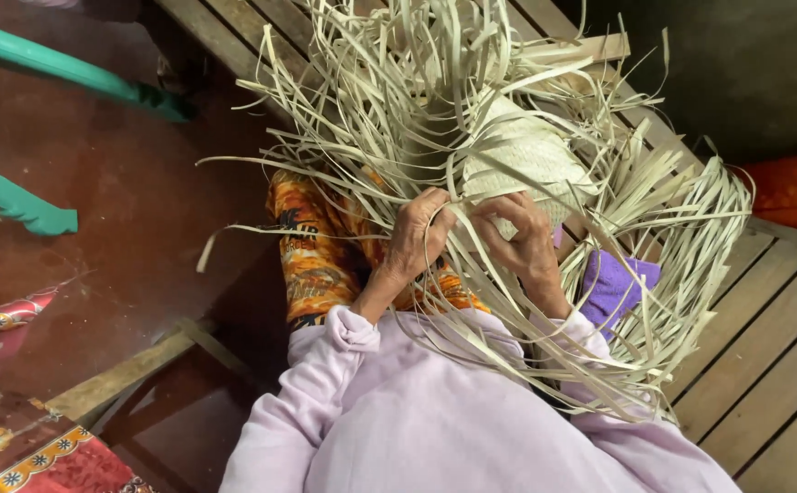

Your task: Hand weaving a hat using dried plant fiber strips on a wooden bench

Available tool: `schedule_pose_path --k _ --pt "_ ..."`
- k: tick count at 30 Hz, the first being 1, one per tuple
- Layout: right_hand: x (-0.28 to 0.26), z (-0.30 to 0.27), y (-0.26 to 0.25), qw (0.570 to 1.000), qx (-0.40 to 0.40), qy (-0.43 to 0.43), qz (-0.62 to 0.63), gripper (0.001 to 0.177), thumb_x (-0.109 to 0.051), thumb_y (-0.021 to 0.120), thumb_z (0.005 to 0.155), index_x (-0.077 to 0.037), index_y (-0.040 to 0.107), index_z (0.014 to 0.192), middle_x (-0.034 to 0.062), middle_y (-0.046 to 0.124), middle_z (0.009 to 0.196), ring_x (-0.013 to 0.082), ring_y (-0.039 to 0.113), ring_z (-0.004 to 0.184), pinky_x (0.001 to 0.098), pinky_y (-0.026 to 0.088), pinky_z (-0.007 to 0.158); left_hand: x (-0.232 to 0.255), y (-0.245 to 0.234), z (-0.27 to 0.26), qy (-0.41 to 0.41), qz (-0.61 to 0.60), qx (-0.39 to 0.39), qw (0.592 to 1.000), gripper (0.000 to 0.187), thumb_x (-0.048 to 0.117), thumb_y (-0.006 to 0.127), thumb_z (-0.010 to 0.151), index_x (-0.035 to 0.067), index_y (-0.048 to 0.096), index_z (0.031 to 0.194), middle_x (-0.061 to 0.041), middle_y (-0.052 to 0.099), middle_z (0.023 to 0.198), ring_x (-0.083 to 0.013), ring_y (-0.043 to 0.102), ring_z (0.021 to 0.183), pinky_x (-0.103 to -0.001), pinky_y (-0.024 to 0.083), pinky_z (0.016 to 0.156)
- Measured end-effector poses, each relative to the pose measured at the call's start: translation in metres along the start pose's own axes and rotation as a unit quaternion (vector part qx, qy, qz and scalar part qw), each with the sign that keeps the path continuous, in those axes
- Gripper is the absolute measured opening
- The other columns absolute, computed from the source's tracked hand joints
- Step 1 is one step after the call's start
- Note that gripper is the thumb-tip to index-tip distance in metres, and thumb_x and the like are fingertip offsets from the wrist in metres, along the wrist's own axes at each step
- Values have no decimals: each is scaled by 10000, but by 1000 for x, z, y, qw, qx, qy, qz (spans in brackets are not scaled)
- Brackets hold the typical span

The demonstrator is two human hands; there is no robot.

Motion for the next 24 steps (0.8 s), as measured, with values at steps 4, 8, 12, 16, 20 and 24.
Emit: schedule_pose_path --k 4,8,12,16,20,24 --pt "10 0 8 999 35 1 25 90 -134 698 943 -59 675 900 107 633 774 234 583 739 371 474 713 10 2 1 9 42 3 999 106 100 531 875 98 600 794 -104 555 723 -264 646 745 -348 504 684" --pt "20 -4 14 999 28 -8 29 36 -79 704 905 -48 707 888 96 636 766 227 578 743 342 483 712 27 -2 3 -30 -2 4 1000 128 151 547 881 115 630 790 -66 565 683 -191 604 721 -337 501 677" --pt "33 -13 14 1000 -6 -21 12 36 -19 713 848 -49 700 833 113 664 882 281 597 839 394 481 760 28 -2 -1 -93 -13 15 995 171 224 558 886 120 618 764 -57 541 619 -154 548 663 -342 474 644" --pt "15 -9 9 999 -18 -16 23 63 -35 712 855 -55 679 806 117 676 945 295 602 885 411 481 793 33 0 1 -97 20 28 995 130 232 603 842 134 635 762 -55 579 565 -188 592 588 -320 485 579" --pt "-16 -5 -4 997 -37 5 64 108 -1 639 884 -60 720 843 140 660 932 314 588 890 441 465 815 15 4 0 -88 36 42 995 119 213 626 819 112 623 757 -89 550 553 -228 606 584 -341 475 556" --pt "-64 2 -11 968 -63 55 237 137 -23 603 851 -53 709 769 135 664 835 214 577 822 378 474 753 12 4 3 -86 58 37 994 130 227 656 823 107 635 777 -100 554 548 -274 626 575 -352 485 546"
Point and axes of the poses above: each hand's wrist, its own z-axis towards the middle knuckle, its own y-axis out of the palm, x = y × z, the point moved 1 cm from there along z, towards the middle knuckle
